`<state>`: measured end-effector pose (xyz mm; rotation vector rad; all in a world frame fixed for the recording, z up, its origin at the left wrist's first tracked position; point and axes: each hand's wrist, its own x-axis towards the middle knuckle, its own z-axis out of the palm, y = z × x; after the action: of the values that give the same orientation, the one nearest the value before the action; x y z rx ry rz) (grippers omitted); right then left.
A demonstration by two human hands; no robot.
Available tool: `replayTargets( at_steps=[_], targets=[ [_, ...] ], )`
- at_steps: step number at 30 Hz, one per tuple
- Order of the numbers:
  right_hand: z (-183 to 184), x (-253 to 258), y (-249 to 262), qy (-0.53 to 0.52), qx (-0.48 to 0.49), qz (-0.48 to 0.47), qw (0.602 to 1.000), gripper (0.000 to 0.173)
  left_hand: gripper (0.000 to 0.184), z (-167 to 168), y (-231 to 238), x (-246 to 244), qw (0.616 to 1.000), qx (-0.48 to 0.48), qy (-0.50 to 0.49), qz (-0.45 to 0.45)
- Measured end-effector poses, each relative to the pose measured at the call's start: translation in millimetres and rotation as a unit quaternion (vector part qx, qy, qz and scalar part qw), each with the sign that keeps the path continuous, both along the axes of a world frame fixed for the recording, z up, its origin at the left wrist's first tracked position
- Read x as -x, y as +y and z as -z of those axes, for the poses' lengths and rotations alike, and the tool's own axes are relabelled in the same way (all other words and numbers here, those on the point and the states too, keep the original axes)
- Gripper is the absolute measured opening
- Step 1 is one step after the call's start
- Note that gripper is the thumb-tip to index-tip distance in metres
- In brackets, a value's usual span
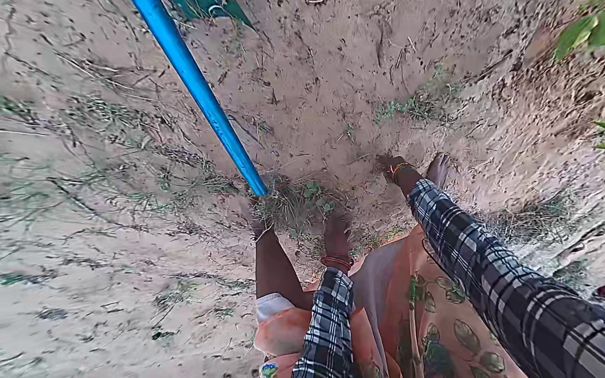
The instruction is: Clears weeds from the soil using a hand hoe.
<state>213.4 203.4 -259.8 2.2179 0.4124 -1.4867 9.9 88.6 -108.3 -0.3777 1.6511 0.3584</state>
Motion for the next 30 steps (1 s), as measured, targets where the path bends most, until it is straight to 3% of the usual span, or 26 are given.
replayTargets(
  at_steps=[2, 3, 4, 6, 12, 15, 18, 21, 24, 26, 27, 28, 29, 30],
  targets=[
    [-5, 3, 8, 0.048, 0.037, -0.132, 0.989, 0.050, 0.035, 10, -23, 4, 0.992, -0.125, -0.023, -0.008],
    [-7, 7, 12, 0.039, 0.038, -0.124, 0.991, 0.052, 0.036, 21, -39, 6, 0.971, -0.235, -0.027, -0.022],
    [-10, 11, 15, 0.031, 0.035, -0.118, 0.992, 0.055, 0.031, 1, -3, 6, 0.996, -0.081, -0.022, -0.031],
    [-24, 24, 15, 0.030, 0.028, -0.132, 0.990, 0.061, 0.030, -14, 27, 2, 0.999, 0.035, 0.018, -0.011],
    [-107, 75, 18, 0.090, -0.031, -0.154, 0.983, 0.063, 0.046, -32, 44, 11, 1.000, 0.005, -0.003, -0.006],
    [-138, 70, 11, 0.103, -0.055, -0.224, 0.968, 0.062, 0.055, -12, 22, 18, 0.997, -0.058, -0.054, -0.009],
    [-209, 111, 20, 0.220, 0.085, -0.293, 0.927, 0.051, 0.053, -10, 21, 17, 0.992, -0.044, -0.120, -0.020],
    [-246, 144, 17, 0.216, 0.175, -0.293, 0.915, 0.045, 0.039, -13, 19, 16, 0.975, -0.100, -0.195, 0.048],
    [-221, 129, 11, 0.296, 0.127, -0.216, 0.922, 0.046, 0.037, -13, 23, 20, 0.994, -0.063, -0.072, 0.043],
    [-169, 94, -2, 0.320, 0.012, -0.178, 0.930, 0.049, 0.040, -3, 15, 27, 0.999, -0.023, 0.035, -0.013],
    [-145, 81, 3, 0.282, -0.058, -0.193, 0.938, 0.046, 0.040, -1, 12, 27, 0.996, -0.030, 0.073, -0.036],
    [-122, 73, 14, 0.220, -0.120, -0.229, 0.940, 0.046, 0.041, -13, 20, 27, 0.994, -0.033, 0.099, -0.044],
    [-97, 67, 26, 0.155, -0.162, -0.277, 0.934, 0.058, 0.040, -46, 50, 23, 0.993, -0.023, 0.114, -0.032],
    [-73, 66, 38, 0.101, -0.171, -0.327, 0.924, 0.081, 0.040, -96, 107, 22, 0.996, 0.022, 0.088, -0.009]
  ],
)
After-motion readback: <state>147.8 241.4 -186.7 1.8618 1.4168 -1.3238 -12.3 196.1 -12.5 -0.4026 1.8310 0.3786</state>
